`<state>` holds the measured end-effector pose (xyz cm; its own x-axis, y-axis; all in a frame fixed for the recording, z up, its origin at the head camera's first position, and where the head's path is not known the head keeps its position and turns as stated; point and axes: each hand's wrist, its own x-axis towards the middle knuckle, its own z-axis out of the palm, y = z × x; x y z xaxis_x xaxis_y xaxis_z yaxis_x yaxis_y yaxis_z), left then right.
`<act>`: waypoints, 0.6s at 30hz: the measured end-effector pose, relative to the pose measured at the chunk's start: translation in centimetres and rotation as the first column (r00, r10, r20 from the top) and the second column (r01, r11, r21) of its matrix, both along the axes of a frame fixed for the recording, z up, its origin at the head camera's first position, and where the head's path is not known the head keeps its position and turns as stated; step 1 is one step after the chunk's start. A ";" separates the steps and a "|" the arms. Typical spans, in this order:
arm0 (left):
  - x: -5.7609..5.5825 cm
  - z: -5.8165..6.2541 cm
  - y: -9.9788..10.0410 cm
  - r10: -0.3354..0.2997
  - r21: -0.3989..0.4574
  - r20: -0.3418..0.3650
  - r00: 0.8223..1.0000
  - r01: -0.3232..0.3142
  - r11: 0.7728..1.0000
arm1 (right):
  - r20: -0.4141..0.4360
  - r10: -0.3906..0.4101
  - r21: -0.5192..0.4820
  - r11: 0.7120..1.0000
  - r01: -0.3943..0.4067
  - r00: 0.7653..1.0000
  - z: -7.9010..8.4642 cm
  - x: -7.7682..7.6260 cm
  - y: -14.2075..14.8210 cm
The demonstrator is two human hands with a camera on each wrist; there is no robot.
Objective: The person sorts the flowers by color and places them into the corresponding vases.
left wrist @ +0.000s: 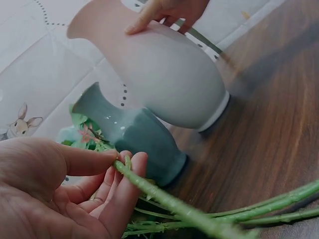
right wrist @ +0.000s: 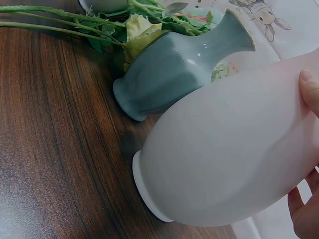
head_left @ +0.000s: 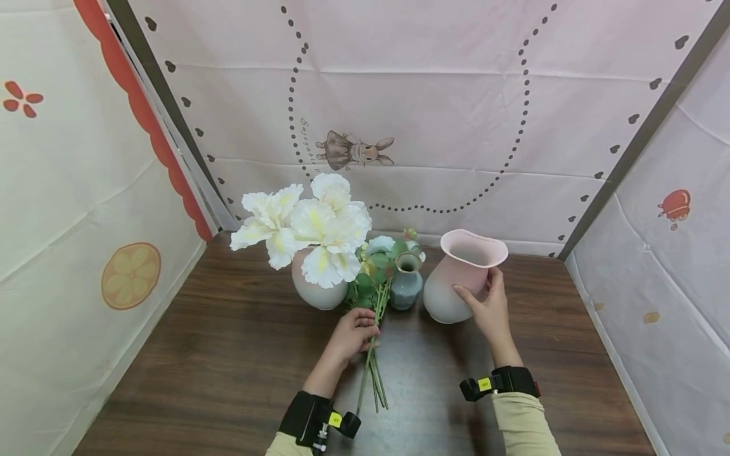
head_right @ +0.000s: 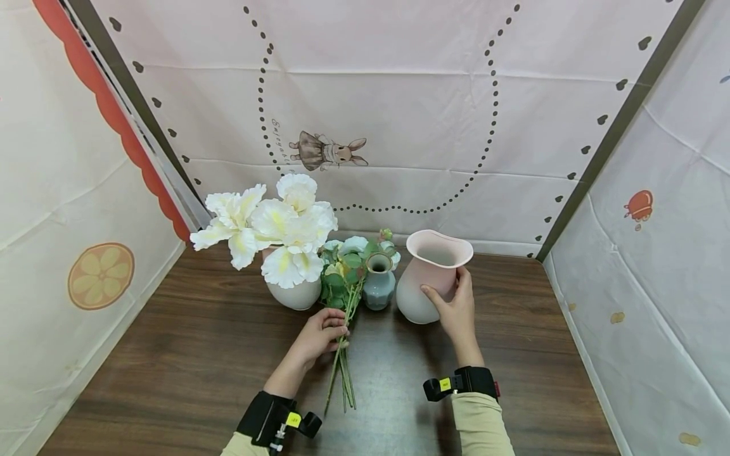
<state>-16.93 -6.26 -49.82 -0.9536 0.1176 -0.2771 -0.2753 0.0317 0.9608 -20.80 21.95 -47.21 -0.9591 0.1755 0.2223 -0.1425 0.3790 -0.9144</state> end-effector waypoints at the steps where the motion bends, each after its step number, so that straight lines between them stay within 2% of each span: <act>1: 0.1 0.1 0.0 0.006 0.024 0.002 1.000 -0.006 1.000 | 0.000 0.001 -0.002 1.000 -0.001 1.000 0.0 0.0 0.0; 10: 0.0 0.4 -0.6 0.017 0.146 0.008 1.000 -0.018 0.989 | 0.004 0.011 -0.019 1.000 -0.011 1.000 0.2 0.3 -0.1; 18: -0.3 0.9 -0.5 0.065 0.194 0.004 0.998 -0.064 0.979 | -0.001 0.007 -0.015 1.000 -0.007 1.000 0.1 0.2 0.0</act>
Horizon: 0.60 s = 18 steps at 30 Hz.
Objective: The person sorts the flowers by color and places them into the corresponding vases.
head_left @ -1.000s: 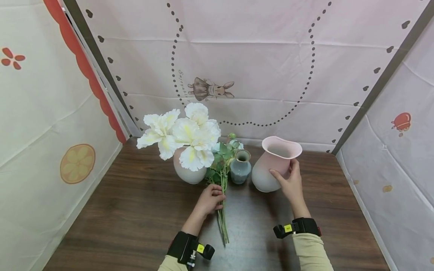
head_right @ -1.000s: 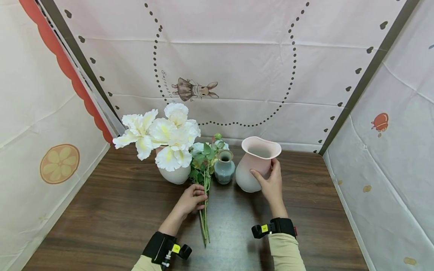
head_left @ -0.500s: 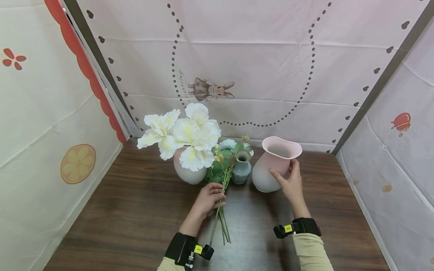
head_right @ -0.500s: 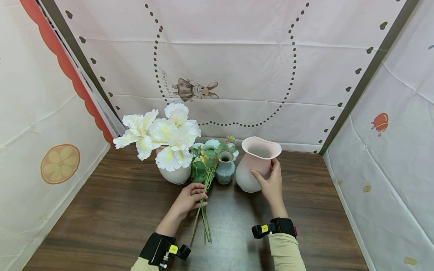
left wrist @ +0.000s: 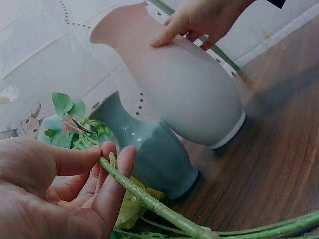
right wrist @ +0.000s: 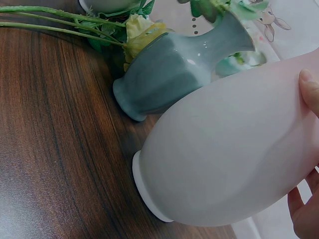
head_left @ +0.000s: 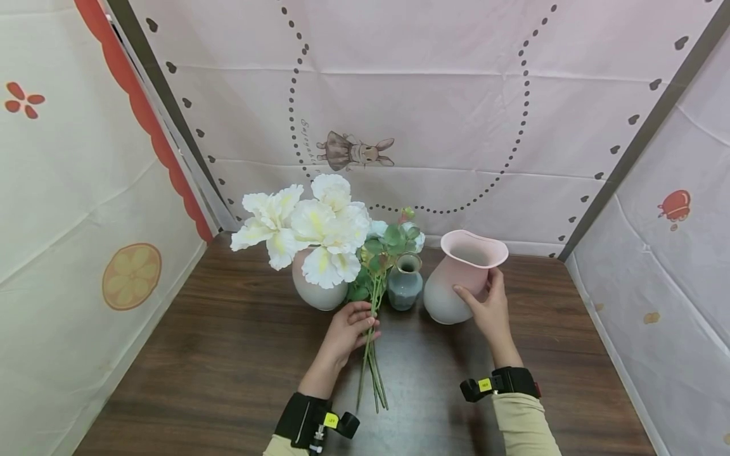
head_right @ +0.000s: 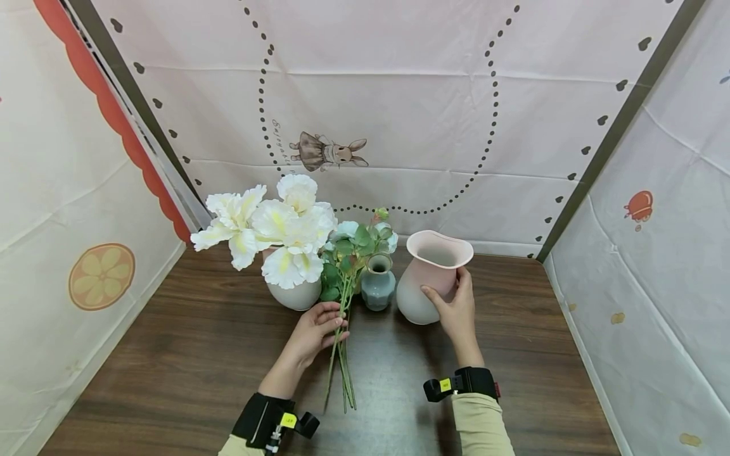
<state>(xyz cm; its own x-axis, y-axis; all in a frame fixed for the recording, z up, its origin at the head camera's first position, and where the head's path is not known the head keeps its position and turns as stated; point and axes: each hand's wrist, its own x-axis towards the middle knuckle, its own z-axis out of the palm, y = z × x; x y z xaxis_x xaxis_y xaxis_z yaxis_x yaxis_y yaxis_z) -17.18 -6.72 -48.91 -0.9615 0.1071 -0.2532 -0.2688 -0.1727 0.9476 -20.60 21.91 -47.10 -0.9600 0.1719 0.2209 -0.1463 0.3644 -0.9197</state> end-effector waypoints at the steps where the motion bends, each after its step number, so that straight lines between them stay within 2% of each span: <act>1: 0.0 0.1 0.0 0.004 0.005 -0.004 1.000 -0.004 1.000 | -0.002 0.001 -0.001 1.000 -0.001 1.000 0.0 0.0 0.0; 18: 0.3 1.9 0.6 0.019 0.066 -0.073 0.997 -0.014 0.998 | -0.011 -0.001 0.009 1.000 0.001 1.000 -0.2 -0.2 0.1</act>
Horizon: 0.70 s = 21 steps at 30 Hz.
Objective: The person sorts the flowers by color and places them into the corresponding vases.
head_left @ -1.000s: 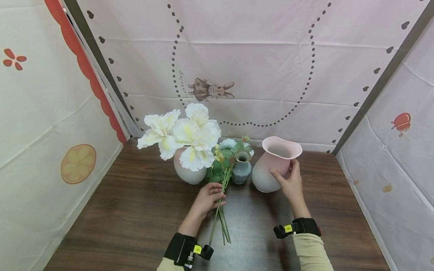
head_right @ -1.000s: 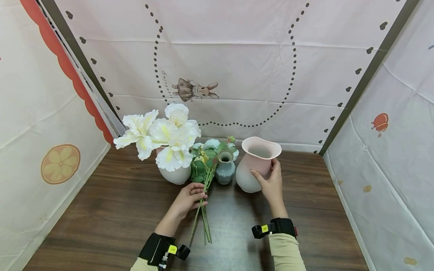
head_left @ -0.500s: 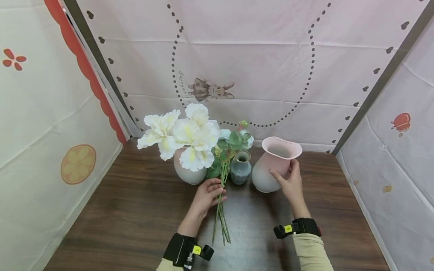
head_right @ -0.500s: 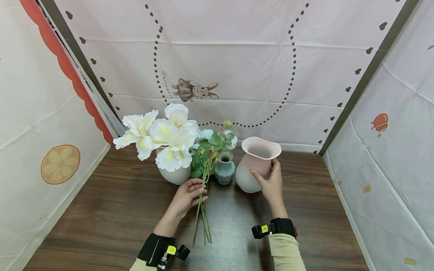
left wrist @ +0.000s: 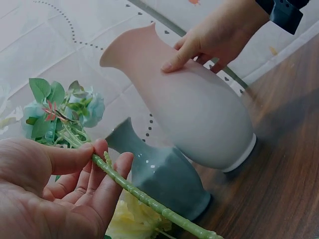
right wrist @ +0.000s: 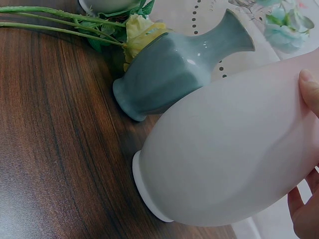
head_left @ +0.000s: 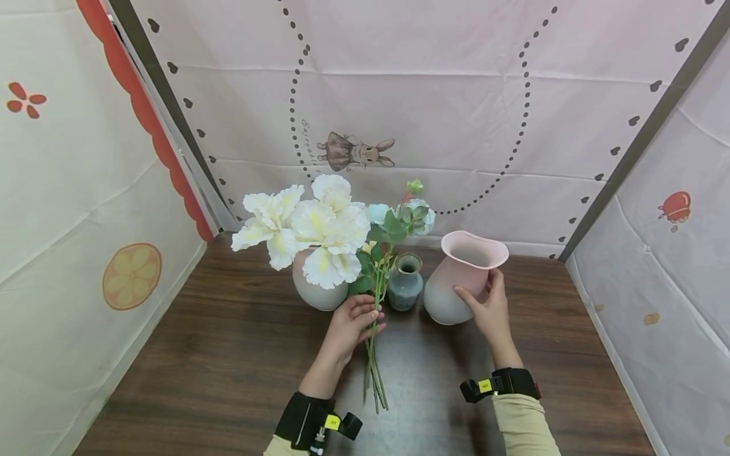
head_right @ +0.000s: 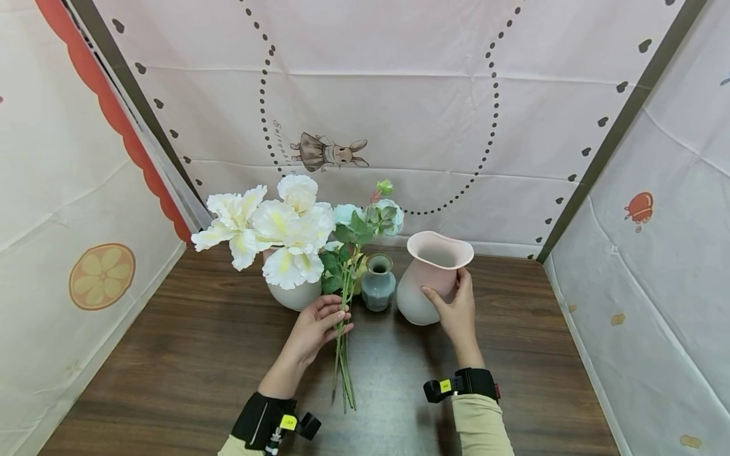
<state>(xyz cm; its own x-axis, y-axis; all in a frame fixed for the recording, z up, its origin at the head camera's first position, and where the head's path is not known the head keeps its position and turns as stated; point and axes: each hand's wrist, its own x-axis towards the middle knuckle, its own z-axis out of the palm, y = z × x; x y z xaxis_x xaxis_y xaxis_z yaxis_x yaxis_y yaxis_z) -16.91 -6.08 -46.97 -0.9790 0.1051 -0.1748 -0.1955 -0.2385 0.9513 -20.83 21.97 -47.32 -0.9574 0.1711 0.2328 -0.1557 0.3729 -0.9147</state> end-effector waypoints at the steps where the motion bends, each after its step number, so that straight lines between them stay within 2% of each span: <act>1: 0.0 0.1 0.0 -0.002 0.003 -0.002 1.000 0.002 1.000 | 0.000 0.000 0.000 1.000 0.000 1.000 0.0 0.0 0.0; 21: 0.3 1.7 1.2 -0.027 0.063 -0.053 0.998 0.030 0.998 | -0.014 0.008 -0.015 1.000 -0.008 1.000 0.1 0.1 -0.1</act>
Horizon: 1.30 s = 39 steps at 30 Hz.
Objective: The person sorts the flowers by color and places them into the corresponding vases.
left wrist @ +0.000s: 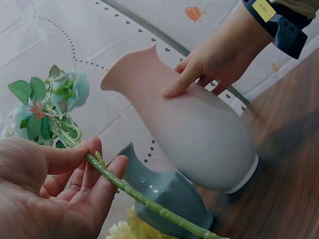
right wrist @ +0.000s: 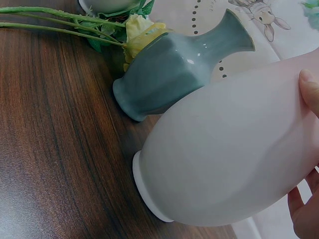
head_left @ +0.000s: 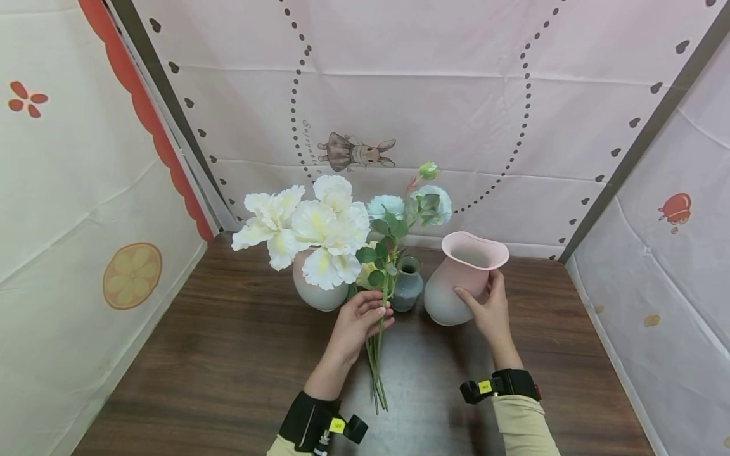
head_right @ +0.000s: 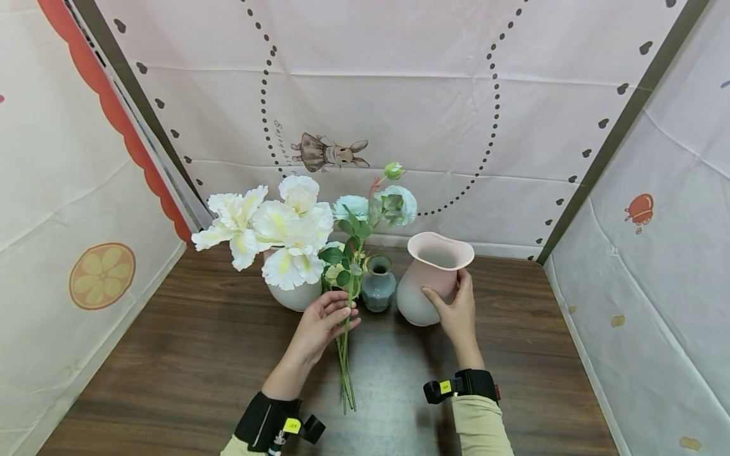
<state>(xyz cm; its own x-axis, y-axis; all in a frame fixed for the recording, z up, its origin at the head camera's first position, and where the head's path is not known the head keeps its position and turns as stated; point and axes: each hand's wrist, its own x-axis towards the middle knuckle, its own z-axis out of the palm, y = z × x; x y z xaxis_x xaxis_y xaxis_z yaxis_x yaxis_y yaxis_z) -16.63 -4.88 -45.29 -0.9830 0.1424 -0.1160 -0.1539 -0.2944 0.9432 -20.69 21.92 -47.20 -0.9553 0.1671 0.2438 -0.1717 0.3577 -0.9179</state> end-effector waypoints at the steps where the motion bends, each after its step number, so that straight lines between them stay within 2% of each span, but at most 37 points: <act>1: 0.0 0.0 0.1 -0.001 0.000 0.001 1.000 0.001 1.000 | 0.000 -0.001 0.002 1.000 0.001 1.000 0.0 0.0 0.0; 9: 0.1 0.3 0.4 -0.016 -0.003 -0.010 1.000 0.016 1.000 | -0.004 -0.005 0.011 1.000 0.005 1.000 -0.1 -0.1 0.0; 17: 0.4 0.7 0.9 -0.029 0.039 -0.063 0.998 0.031 0.999 | -0.004 0.000 -0.001 1.000 0.000 1.000 -0.1 -0.2 0.1; 32: 0.3 2.7 1.4 -0.029 0.091 -0.087 0.996 0.037 0.995 | 0.007 0.006 0.000 1.000 -0.006 1.000 0.0 -0.1 0.0; 39: 0.1 3.4 1.4 -0.021 0.110 -0.144 0.989 0.037 0.993 | 0.011 0.004 -0.001 1.000 -0.004 1.000 0.1 0.0 0.0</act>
